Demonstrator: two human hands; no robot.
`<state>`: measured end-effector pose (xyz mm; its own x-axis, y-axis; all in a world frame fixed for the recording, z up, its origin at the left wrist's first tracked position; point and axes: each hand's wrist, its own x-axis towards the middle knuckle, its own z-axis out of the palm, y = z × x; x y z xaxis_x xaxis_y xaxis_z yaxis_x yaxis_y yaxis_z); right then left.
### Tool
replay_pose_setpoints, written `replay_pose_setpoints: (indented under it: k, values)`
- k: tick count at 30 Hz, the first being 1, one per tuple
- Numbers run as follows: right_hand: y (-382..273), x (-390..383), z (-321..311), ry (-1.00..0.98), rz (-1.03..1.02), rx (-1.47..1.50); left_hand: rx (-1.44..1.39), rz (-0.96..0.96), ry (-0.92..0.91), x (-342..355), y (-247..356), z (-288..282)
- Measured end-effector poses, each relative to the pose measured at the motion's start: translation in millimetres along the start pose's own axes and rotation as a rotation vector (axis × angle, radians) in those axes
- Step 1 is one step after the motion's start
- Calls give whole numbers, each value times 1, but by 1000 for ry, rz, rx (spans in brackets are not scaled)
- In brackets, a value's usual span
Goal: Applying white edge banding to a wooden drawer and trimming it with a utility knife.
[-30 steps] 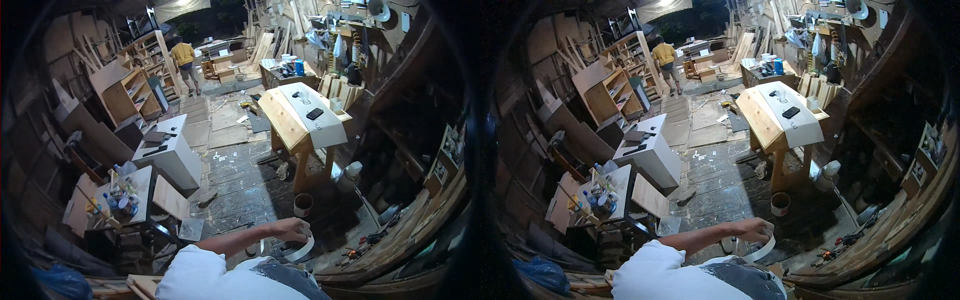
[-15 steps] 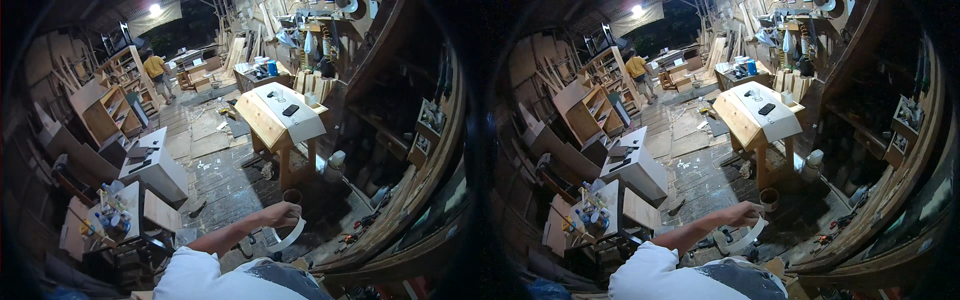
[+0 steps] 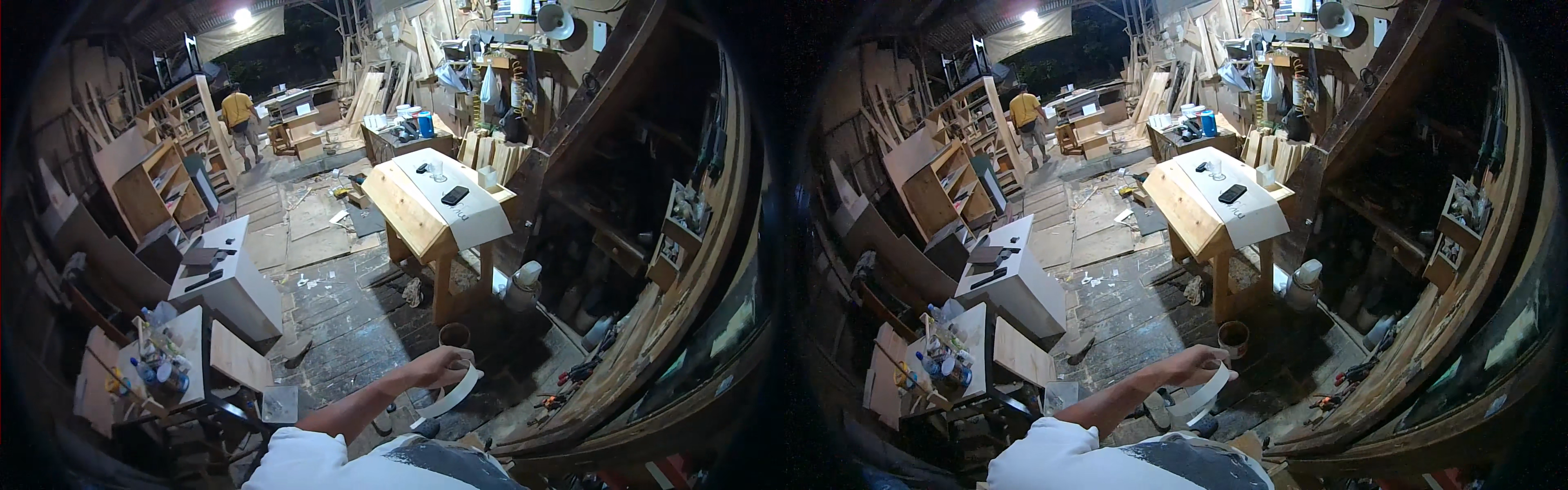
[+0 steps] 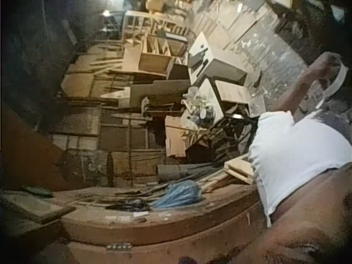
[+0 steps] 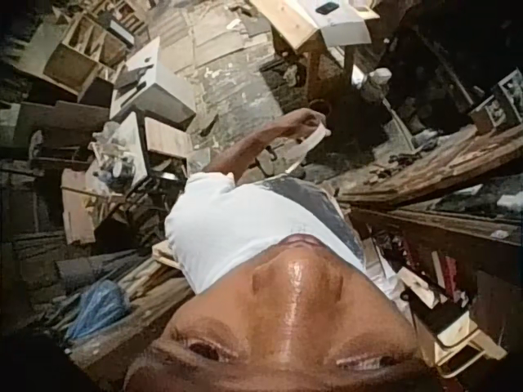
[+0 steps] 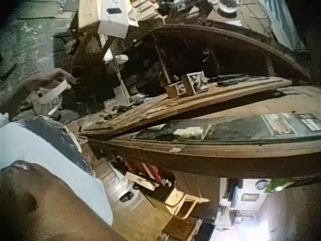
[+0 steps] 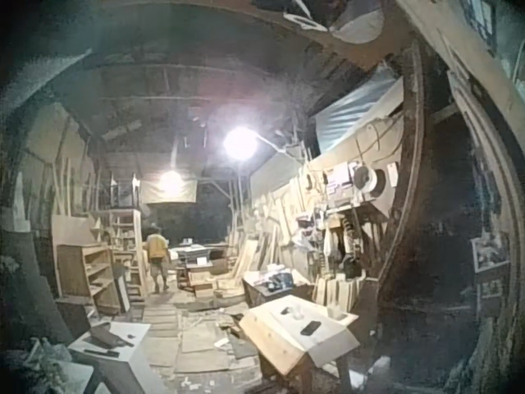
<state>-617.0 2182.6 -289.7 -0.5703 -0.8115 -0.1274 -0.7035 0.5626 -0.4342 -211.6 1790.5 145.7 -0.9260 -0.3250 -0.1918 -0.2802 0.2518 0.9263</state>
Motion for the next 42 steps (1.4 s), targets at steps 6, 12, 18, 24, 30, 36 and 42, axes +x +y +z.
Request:
replay_pose_setpoints:
  k: [6, 12, 18, 24, 30, 36, 42]
  values:
    - [-12, 15, 7, -17, 37, 64, 49, 40, 128, -8, -24, 1]
    - [-18, 20, 15, -47, 80, 124, 53, -58, 149, -19, -16, 1]
    - [-20, 25, 13, -73, 117, 170, 54, -11, 204, -26, -8, 6]
    - [-24, 27, 12, -106, 158, 218, 21, -15, 204, -27, -3, 9]
    - [-32, 34, 12, -158, 185, 261, 69, -1, 200, -20, -6, 12]
    - [-45, 47, 13, -215, 206, 297, 41, 18, 213, -19, 1, 14]
    - [-63, 78, 13, -276, 216, 324, 1, 57, 258, -16, -16, 8]
